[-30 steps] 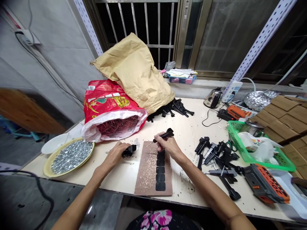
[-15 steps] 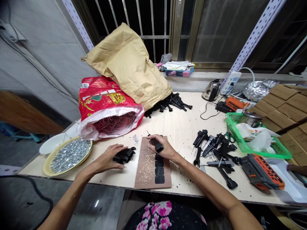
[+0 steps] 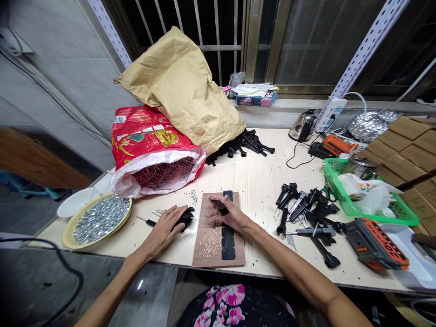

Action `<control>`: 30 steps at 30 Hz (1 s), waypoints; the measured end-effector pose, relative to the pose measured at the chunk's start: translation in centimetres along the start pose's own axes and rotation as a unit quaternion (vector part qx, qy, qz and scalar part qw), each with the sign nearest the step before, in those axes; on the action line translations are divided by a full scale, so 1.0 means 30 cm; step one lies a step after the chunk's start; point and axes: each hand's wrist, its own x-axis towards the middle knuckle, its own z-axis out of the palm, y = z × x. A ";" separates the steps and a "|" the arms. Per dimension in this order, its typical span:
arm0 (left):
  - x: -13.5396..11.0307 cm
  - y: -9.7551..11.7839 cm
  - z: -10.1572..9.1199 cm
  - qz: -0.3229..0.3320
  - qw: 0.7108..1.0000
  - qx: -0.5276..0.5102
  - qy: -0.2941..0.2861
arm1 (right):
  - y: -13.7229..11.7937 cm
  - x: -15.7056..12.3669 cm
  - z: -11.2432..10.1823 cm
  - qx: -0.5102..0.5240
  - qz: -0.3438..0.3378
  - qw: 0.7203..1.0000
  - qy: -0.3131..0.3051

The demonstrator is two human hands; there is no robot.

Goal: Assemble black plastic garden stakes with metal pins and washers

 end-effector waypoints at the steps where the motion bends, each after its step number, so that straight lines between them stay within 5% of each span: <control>1: 0.001 0.002 0.002 -0.003 1.000 -0.006 0.003 | -0.008 -0.004 0.010 0.018 0.000 1.000 0.000; 6: -0.001 -0.020 -0.005 0.010 1.000 -0.010 0.028 | -0.028 -0.010 0.017 0.013 0.013 1.000 0.006; 11: 0.061 -0.021 0.000 0.006 0.995 0.026 0.101 | 0.009 0.009 -0.001 -0.181 -0.004 0.982 0.042; 18: 0.198 0.032 0.032 -0.033 0.990 0.124 0.060 | 0.000 -0.004 0.006 -0.270 -0.072 0.956 0.087; 24: 0.233 0.037 0.060 -0.050 0.992 0.114 0.039 | -0.014 -0.026 -0.027 -0.340 -0.093 0.930 0.109; 27: 0.240 0.038 0.059 -0.069 0.995 0.037 0.063 | -0.016 -0.025 -0.030 -0.406 -0.093 0.902 0.115; 30: 0.246 0.042 0.048 -0.091 0.991 -0.039 0.089 | -0.024 -0.020 -0.012 -0.498 -0.140 0.844 0.141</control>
